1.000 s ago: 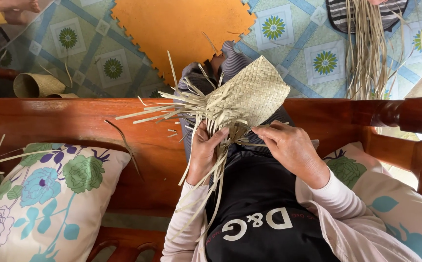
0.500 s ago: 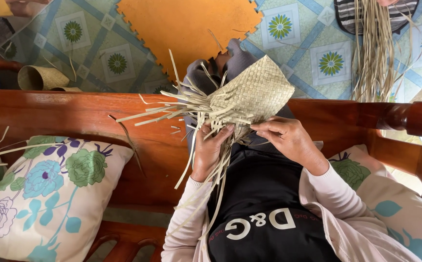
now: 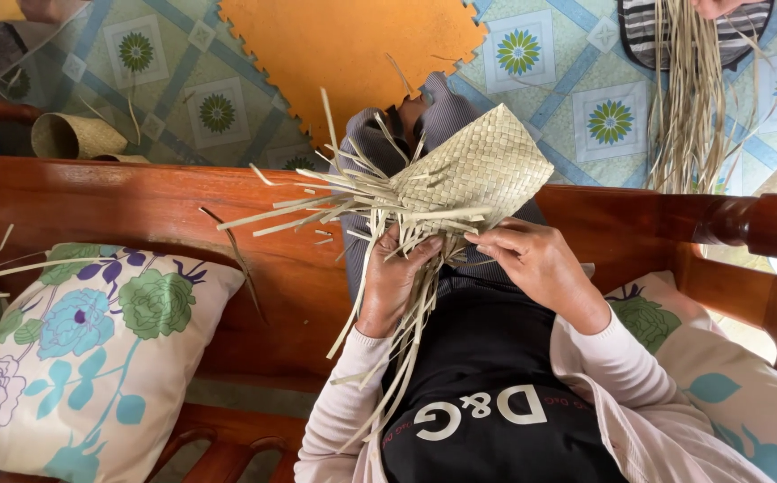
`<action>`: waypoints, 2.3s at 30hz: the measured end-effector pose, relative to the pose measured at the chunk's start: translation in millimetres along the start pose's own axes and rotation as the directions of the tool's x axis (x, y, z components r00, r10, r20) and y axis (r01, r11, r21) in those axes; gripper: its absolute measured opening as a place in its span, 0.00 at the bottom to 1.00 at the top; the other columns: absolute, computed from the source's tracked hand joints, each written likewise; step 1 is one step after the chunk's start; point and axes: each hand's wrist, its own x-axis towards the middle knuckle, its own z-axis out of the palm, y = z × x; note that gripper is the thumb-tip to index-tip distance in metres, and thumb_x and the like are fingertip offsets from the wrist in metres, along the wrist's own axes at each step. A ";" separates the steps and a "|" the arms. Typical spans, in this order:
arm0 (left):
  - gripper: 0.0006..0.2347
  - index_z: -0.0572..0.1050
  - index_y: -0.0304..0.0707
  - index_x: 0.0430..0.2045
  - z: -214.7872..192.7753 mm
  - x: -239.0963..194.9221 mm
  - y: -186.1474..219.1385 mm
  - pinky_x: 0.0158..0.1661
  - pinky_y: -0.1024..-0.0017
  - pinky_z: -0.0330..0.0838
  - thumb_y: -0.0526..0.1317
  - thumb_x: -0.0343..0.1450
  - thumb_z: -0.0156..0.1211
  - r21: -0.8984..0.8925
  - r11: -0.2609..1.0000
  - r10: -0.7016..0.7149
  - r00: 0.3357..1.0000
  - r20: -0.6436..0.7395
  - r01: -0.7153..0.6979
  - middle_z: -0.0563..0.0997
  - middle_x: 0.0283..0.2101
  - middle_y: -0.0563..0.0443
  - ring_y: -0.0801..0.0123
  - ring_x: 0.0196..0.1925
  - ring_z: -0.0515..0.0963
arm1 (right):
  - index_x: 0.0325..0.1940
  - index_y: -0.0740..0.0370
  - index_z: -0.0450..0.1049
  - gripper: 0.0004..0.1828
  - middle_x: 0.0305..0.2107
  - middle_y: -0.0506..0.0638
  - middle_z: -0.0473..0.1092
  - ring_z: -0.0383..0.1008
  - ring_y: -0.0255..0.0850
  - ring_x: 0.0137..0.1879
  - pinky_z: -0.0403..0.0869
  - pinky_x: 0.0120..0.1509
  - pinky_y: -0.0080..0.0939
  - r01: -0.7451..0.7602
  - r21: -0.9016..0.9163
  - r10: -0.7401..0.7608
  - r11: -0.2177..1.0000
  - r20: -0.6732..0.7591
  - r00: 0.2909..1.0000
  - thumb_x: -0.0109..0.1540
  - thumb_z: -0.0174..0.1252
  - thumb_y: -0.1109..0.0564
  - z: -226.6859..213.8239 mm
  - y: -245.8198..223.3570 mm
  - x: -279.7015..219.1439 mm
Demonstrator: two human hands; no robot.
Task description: Weaving a basket using dried plant fibers while sitting on a bench.
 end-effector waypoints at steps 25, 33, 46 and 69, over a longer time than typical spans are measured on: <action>0.35 0.52 0.07 0.63 -19.6 -4.3 8.1 0.65 0.42 0.56 0.40 0.71 0.64 0.231 0.968 -0.117 0.992 0.058 0.100 0.71 0.51 0.15 0.35 0.63 0.68 | 0.51 0.46 0.83 0.13 0.30 0.47 0.78 0.80 0.43 0.35 0.79 0.38 0.41 -0.026 -0.182 0.033 0.983 0.035 0.999 0.63 0.63 0.57 -15.8 -25.3 -4.8; 0.09 0.79 0.24 0.40 -19.3 -5.3 1.2 0.47 0.68 0.75 0.33 0.70 0.66 0.111 0.993 -0.033 0.999 0.035 0.028 0.82 0.33 0.43 0.68 0.40 0.80 | 0.45 0.46 0.83 0.09 0.26 0.43 0.75 0.77 0.38 0.30 0.76 0.35 0.36 0.050 -0.266 -0.034 0.963 0.063 0.997 0.62 0.63 0.57 -11.8 -19.2 -4.5; 0.07 0.76 0.29 0.38 0.8 -7.9 26.6 0.32 0.77 0.70 0.36 0.72 0.64 0.041 0.999 -0.016 1.000 0.024 0.015 0.76 0.24 0.53 0.77 0.26 0.75 | 0.46 0.65 0.77 0.12 0.34 0.60 0.79 0.82 0.44 0.39 0.81 0.41 0.43 -0.144 0.184 0.147 0.972 0.000 0.989 0.59 0.68 0.64 1.1 19.2 1.8; 0.12 0.76 0.32 0.22 -40.7 11.9 -28.2 0.22 0.79 0.54 0.37 0.76 0.57 0.280 0.959 -0.026 0.978 0.205 -0.033 0.65 0.12 0.53 0.78 0.15 0.59 | 0.56 0.60 0.69 0.23 0.37 0.66 0.78 0.83 0.56 0.40 0.81 0.46 0.55 -0.298 0.066 0.301 0.952 -0.038 0.953 0.60 0.69 0.56 3.9 -26.1 0.2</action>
